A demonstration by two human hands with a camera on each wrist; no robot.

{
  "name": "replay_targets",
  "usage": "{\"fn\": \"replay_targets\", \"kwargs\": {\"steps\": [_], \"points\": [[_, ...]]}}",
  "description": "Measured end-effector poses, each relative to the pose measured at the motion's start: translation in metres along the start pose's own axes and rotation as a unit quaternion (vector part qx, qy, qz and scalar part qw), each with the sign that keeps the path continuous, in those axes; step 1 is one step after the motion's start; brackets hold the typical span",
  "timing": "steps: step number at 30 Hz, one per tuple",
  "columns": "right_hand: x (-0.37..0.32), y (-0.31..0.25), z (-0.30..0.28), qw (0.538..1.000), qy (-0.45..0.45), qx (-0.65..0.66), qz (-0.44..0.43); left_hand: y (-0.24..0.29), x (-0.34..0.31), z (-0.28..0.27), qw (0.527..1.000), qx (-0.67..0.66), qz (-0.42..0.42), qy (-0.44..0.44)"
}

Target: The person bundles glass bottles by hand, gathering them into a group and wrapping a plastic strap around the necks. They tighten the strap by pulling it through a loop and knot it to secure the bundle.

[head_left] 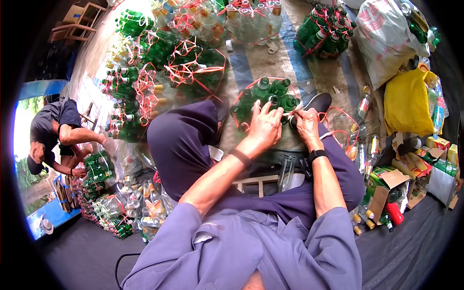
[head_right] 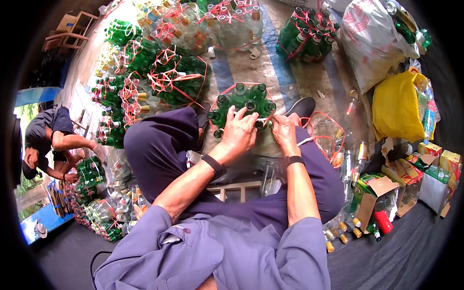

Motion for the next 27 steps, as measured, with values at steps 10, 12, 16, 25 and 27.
{"fn": "replay_targets", "kwargs": {"steps": [10,12,16,25,27], "points": [[0.015,0.050,0.032,0.995,-0.083,-0.020,0.042,-0.005,0.027,0.002,0.978,-0.183,0.008,-0.103],[0.016,0.058,0.036,0.982,-0.124,-0.135,-0.048,-0.009,0.028,0.010,0.962,-0.206,-0.033,-0.179],[0.021,0.063,0.042,0.972,-0.180,-0.048,0.145,-0.006,0.030,0.004,0.941,-0.208,-0.059,-0.259],[0.021,-0.020,0.004,0.962,-0.075,-0.064,0.253,-0.005,0.026,0.005,0.983,-0.120,0.044,-0.134],[0.023,-0.019,0.004,0.964,-0.063,-0.079,0.245,-0.003,0.031,-0.002,0.986,-0.079,0.067,-0.127]]}}
Point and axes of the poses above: each hand's wrist, its own x-axis towards the middle knuckle, its own z-axis out of the palm, y = z × x, the point moved 1 cm from there along x, towards the middle knuckle, and after that the axes turned 4 degrees about x, right-handed, at the moved point
